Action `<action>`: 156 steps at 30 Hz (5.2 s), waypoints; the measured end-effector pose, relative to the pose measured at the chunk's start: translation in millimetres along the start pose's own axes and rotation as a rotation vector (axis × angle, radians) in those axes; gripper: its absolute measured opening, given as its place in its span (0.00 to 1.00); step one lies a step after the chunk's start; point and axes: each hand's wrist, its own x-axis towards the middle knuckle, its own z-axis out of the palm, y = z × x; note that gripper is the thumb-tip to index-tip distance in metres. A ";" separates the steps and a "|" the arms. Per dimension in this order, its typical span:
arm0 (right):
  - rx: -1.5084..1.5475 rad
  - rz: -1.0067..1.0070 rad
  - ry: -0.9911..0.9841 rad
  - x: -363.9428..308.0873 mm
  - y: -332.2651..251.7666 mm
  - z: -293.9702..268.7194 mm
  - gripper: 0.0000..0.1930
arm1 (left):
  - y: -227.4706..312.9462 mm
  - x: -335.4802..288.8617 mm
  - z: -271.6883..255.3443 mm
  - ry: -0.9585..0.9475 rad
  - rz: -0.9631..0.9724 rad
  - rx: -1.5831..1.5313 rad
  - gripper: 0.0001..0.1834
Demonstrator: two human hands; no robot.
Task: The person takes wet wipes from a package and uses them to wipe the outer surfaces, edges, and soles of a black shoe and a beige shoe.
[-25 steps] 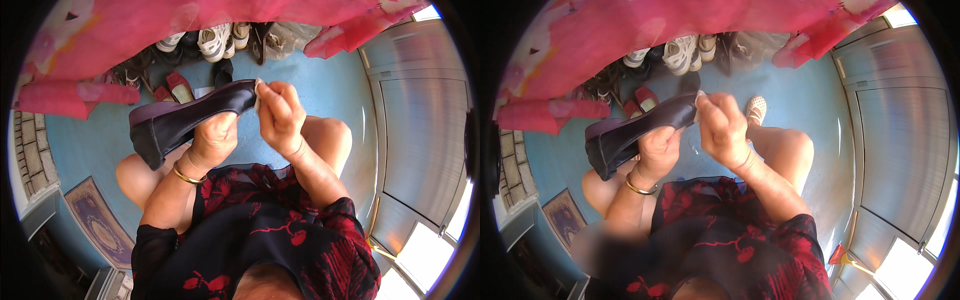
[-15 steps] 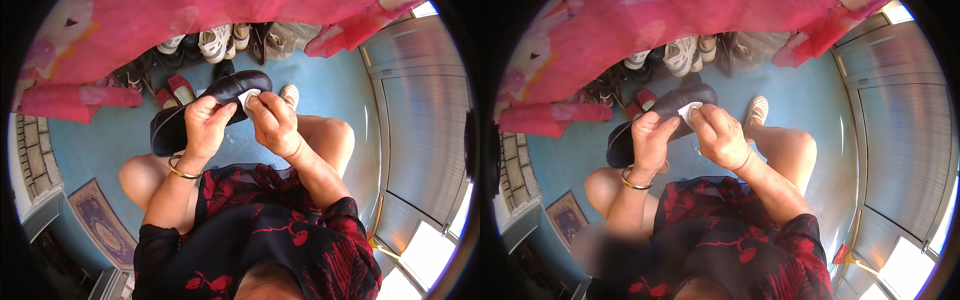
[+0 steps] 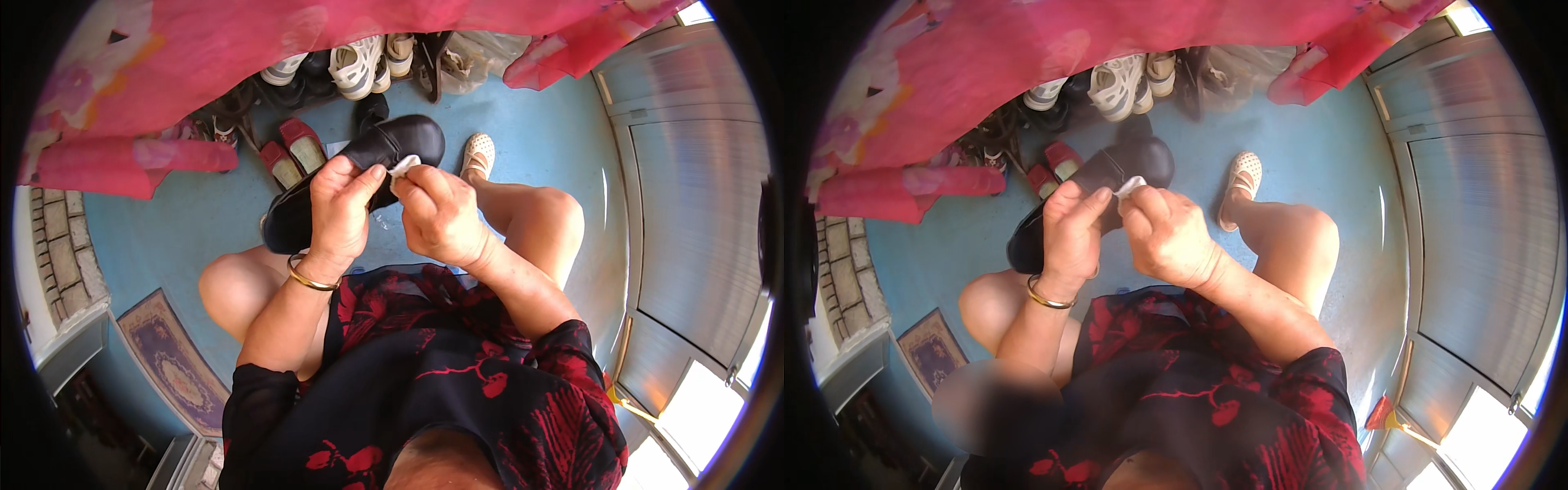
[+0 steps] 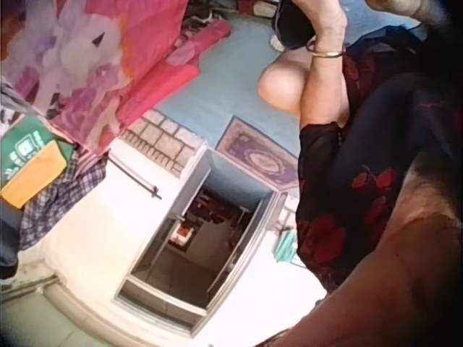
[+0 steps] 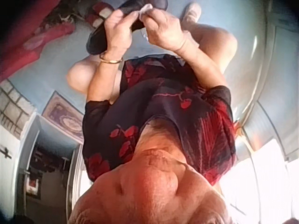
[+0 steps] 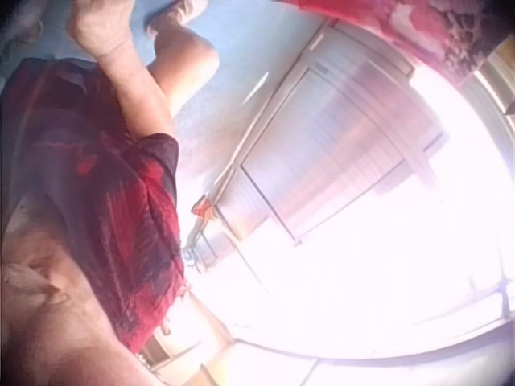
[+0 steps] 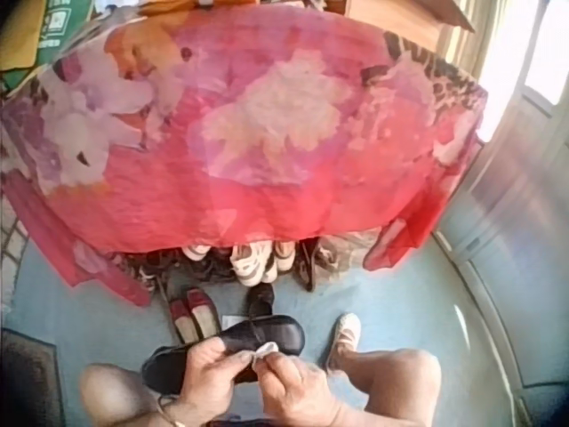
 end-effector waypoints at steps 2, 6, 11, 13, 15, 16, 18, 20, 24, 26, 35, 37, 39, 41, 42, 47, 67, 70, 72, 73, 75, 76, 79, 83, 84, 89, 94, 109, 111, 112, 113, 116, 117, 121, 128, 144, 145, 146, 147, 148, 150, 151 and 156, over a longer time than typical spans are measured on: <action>0.039 0.058 0.005 0.2 4.6 -4.0 0.15 | -0.1 4.1 -8.8 -0.063 -0.016 -0.187 0.14; -0.023 0.004 0.165 3.3 8.0 2.7 0.14 | 11.3 7.6 4.0 0.006 -0.271 -0.570 0.18; -0.101 -0.112 0.099 13.9 8.1 -3.8 0.12 | 4.8 0.1 10.9 -0.054 -0.338 -0.526 0.23; -0.130 -0.082 0.175 23.9 16.6 -5.7 0.12 | 6.9 -1.3 15.8 -0.102 -0.287 -0.470 0.24; -0.134 0.086 0.313 30.4 21.6 -6.8 0.13 | 7.5 -4.8 19.8 -0.094 -0.276 -0.450 0.26; -0.101 0.149 0.321 30.2 21.8 -6.4 0.14 | 7.0 -7.1 22.5 -0.082 -0.281 -0.442 0.27; -0.047 -0.060 0.212 25.2 18.4 -1.3 0.14 | 5.5 -5.8 21.6 -0.082 -0.242 -0.402 0.29; -0.169 -0.132 0.067 18.8 -0.2 -0.8 0.16 | 4.3 -6.2 12.0 -0.134 -0.296 -0.382 0.30; -0.067 0.090 0.379 35.7 27.2 -5.3 0.14 | 4.0 -17.5 28.3 -0.146 -0.155 -0.219 0.33; -0.157 -0.033 0.275 36.0 16.9 -5.8 0.17 | 2.0 -12.3 18.6 -0.200 -0.169 -0.182 0.34; -0.004 0.077 0.248 39.6 6.5 -16.7 0.13 | -1.1 -6.0 15.6 -0.331 0.211 0.408 0.36; -0.021 0.027 0.162 39.4 2.3 -16.0 0.13 | 0.9 -6.1 14.8 -0.319 0.303 0.578 0.36; -0.049 0.162 0.206 36.5 17.1 -15.3 0.14 | -3.6 -3.8 12.7 -0.386 0.324 0.584 0.35; -0.019 0.168 0.227 37.5 20.7 -21.5 0.14 | -3.4 0.5 19.4 -0.372 0.439 0.593 0.28; -0.069 0.067 0.222 38.6 14.2 -23.1 0.14 | -2.6 -0.7 19.5 -0.364 0.421 0.623 0.27; 0.092 0.140 0.210 37.2 26.6 -25.8 0.15 | -0.2 -1.2 13.0 -0.448 0.303 0.673 0.29; 0.042 0.049 0.344 15.5 7.3 -4.8 0.15 | 16.8 -4.6 12.3 -0.255 -0.218 -0.606 0.55; 0.040 0.069 0.300 10.3 -0.5 -5.2 0.15 | 24.5 -4.0 16.0 -0.206 -0.232 -0.627 0.56; 0.057 0.047 0.357 13.2 4.7 -4.4 0.14 | 21.0 -6.4 17.0 -0.219 -0.242 -0.629 0.57; 0.023 0.015 0.365 22.4 6.2 -10.4 0.13 | 17.7 -8.0 14.4 -0.234 -0.247 -0.628 0.57; 0.045 0.066 0.393 32.8 15.0 -15.9 0.13 | 11.0 -12.4 17.4 -0.275 -0.222 -0.566 0.57; 0.073 0.084 0.383 37.6 20.9 -18.7 0.14 | 11.2 -13.8 17.8 -0.282 -0.242 -0.562 0.57; 0.089 0.092 0.383 35.2 21.3 -18.4 0.13 | 12.6 -14.2 16.6 -0.283 -0.280 -0.587 0.57; 0.114 0.101 0.353 12.0 0.3 -6.6 0.12 | 18.7 -3.0 12.9 -0.196 -0.254 -0.687 0.55; 0.111 0.106 0.311 9.5 -6.8 -6.3 0.12 | 17.4 -3.4 13.1 -0.208 -0.267 -0.681 0.55; 0.013 0.093 0.426 28.9 19.6 -13.4 0.14 | 4.5 -11.3 17.0 -0.278 -0.276 -0.668 0.52; 0.020 0.019 0.166 11.8 5.1 -6.8 0.15 | 9.3 -4.3 9.2 -0.331 -0.212 -0.495 0.49; 0.142 0.129 0.360 -0.8 -13.0 11.9 0.15 | 19.5 0.9 3.3 -0.238 -0.310 -0.931 0.54; 0.148 0.053 0.308 -1.2 -14.0 10.0 0.15 | 18.0 2.6 -2.1 -0.265 -0.297 -0.950 0.53; 0.166 0.005 0.290 -3.3 -16.3 9.7 0.15 | 18.3 5.6 -4.8 -0.231 -0.305 -0.937 0.53; 0.189 -0.064 0.168 -10.9 -18.3 12.5 0.16 | 18.8 7.5 -5.8 -0.198 -0.313 -0.924 0.53; 0.185 -0.116 0.183 -8.7 -9.8 15.7 0.19 | 21.4 5.1 -1.8 -0.243 -0.290 -0.981 0.54; 0.129 -0.089 0.254 -0.9 -6.4 12.9 0.19 | 22.2 5.3 -0.6 -0.156 -0.273 -0.966 0.54; 0.103 0.170 0.409 19.4 13.2 3.1 0.16 | 11.6 -2.5 9.4 -0.218 -0.367 -1.159 0.54; 0.323 0.115 0.058 -34.0 -29.5 28.2 0.17 | -3.4 4.0 3.0 0.027 -0.333 -0.761 0.45; 0.639 0.913 -0.710 -64.1 2.0 52.9 0.21 | -72.2 24.6 -22.5 0.332 -0.226 -0.677 0.19; 0.646 0.950 -0.673 -65.5 0.0 53.7 0.20 | -69.7 23.1 -17.8 0.308 -0.231 -0.685 0.19; 0.653 0.987 -0.638 -66.8 -2.0 55.2 0.20 | -66.9 21.5 -15.0 0.286 -0.236 -0.693 0.19; 0.602 1.015 -0.615 -68.7 -2.2 59.3 0.18 | -66.7 19.3 -16.4 0.287 -0.262 -0.694 0.19; 0.584 1.002 -0.593 -73.4 0.9 65.4 0.17 | -65.3 17.2 -18.0 0.286 -0.286 -0.695 0.19; 0.545 0.973 -0.550 -87.1 13.9 79.7 0.16 | -66.2 12.3 -19.8 0.333 -0.329 -0.534 0.17; 0.532 0.977 -0.530 -92.1 19.4 84.5 0.15 | -71.9 6.4 -21.1 0.382 -0.348 -0.372 0.16; 0.592 0.875 -0.569 -91.5 43.7 88.4 0.14 | -75.3 -42.7 -11.1 0.165 -0.329 0.126 0.15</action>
